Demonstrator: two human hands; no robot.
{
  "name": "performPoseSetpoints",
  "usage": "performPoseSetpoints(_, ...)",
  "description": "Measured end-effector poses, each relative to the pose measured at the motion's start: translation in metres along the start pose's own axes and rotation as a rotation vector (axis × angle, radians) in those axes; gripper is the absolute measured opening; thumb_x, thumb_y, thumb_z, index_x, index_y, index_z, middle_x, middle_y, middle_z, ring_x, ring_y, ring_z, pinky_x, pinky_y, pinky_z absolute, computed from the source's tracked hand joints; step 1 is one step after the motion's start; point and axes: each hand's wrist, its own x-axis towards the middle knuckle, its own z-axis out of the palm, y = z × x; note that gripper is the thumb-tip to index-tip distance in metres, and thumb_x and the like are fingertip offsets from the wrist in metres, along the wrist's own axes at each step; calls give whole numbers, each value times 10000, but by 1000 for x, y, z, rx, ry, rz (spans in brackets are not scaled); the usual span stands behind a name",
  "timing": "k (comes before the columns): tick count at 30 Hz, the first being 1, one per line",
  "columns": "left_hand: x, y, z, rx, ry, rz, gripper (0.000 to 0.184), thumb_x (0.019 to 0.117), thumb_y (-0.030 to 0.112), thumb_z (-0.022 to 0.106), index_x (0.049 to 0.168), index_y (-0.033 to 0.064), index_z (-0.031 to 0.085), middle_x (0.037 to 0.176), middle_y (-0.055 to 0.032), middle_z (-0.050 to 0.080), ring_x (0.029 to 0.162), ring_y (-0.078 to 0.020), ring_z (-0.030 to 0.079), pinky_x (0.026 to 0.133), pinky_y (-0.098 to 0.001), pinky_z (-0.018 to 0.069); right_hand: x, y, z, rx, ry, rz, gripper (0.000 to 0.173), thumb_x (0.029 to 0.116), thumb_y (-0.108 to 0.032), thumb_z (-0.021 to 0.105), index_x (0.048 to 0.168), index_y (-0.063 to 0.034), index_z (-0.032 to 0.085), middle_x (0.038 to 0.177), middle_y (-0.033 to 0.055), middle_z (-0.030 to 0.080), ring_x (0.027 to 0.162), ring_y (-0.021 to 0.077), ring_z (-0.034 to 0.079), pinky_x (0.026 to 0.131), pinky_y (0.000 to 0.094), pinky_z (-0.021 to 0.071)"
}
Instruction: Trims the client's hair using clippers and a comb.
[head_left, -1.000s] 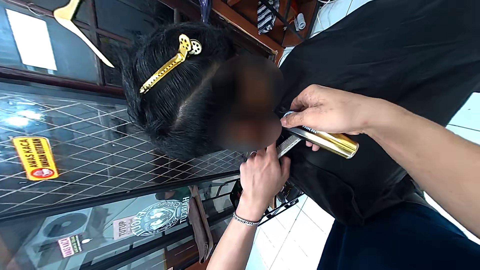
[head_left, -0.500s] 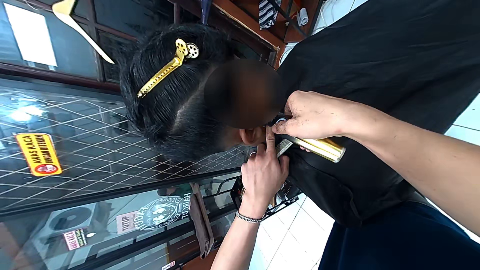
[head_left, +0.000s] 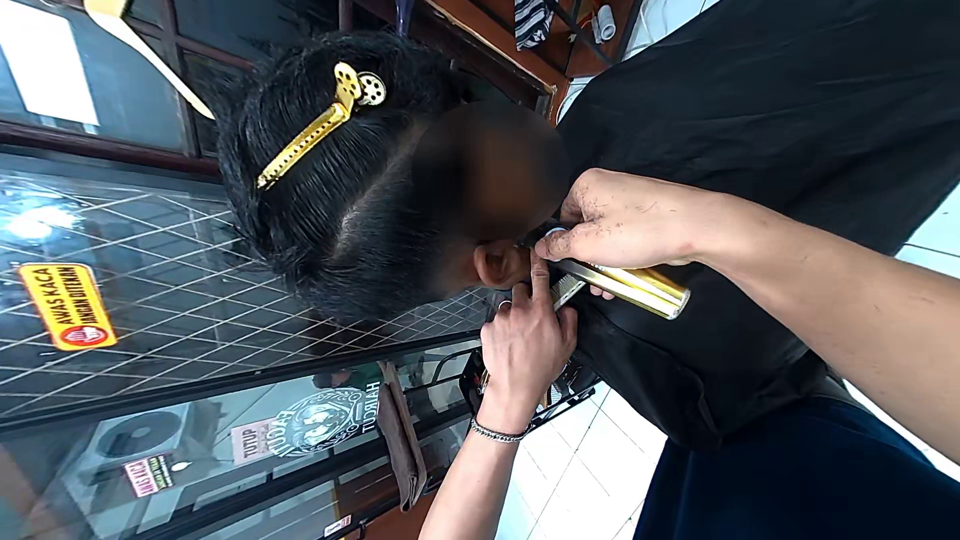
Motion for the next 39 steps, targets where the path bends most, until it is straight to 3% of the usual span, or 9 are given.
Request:
performPoseSetpoints(3,-2,-2,-1,-4,-20,9,602,944,356,548,1493,108,526,844,-135,681,625,-330,663,486,-485,490,-3,8,-1,79,9,-74,292,1040,-292,601,875,-58,657,670,49,659,519,104,649,495,279,576)
performPoseSetpoints(7,-6,-6,0,-17,-26,22,688,948,337,538,1600,167,399,817,-114,672,567,-300,630,463,-462,474,-1,15,-4,85,-22,135,366,1061,-316,575,830,-37,628,654,90,658,490,155,654,478,318,583)
performPoseSetpoints(11,-7,-6,0,-6,-51,9,642,972,370,502,1570,141,447,837,-137,691,607,-323,661,487,-476,493,6,19,3,107,-56,199,368,1059,-304,573,819,-27,617,660,99,644,493,161,644,491,320,576)
performPoseSetpoints(18,-7,-4,1,-10,-63,-14,620,975,382,486,1541,129,492,852,-148,698,632,-332,671,502,-486,494,9,13,7,110,-50,136,373,1055,-288,572,775,-44,601,633,79,639,480,138,632,479,302,561)
performPoseSetpoints(23,-7,-4,1,-20,-76,-19,630,967,377,497,1547,132,482,859,-146,698,641,-334,674,510,-490,498,4,10,4,136,-30,98,344,1049,-303,586,820,-49,621,659,80,661,500,139,655,480,307,574)
performPoseSetpoints(28,-7,-5,0,-38,-41,-11,623,954,376,508,1530,141,508,833,-131,699,626,-325,671,496,-487,492,2,14,1,126,-6,-72,300,1045,-292,601,890,-40,652,670,65,663,502,123,654,472,290,581)
performPoseSetpoints(32,-6,-4,-1,-40,-14,-3,651,940,368,525,1554,156,478,842,-128,696,616,-316,660,481,-469,480,2,10,-1,79,-37,65,348,1055,-304,588,830,-42,630,653,77,655,492,136,649,476,302,573)
performPoseSetpoints(39,-5,-4,-1,-35,24,9,621,933,365,551,1495,99,544,816,-129,695,608,-322,662,475,-479,477,0,-1,-3,96,-27,32,355,1053,-314,585,816,-54,634,660,68,666,506,126,659,483,300,579)
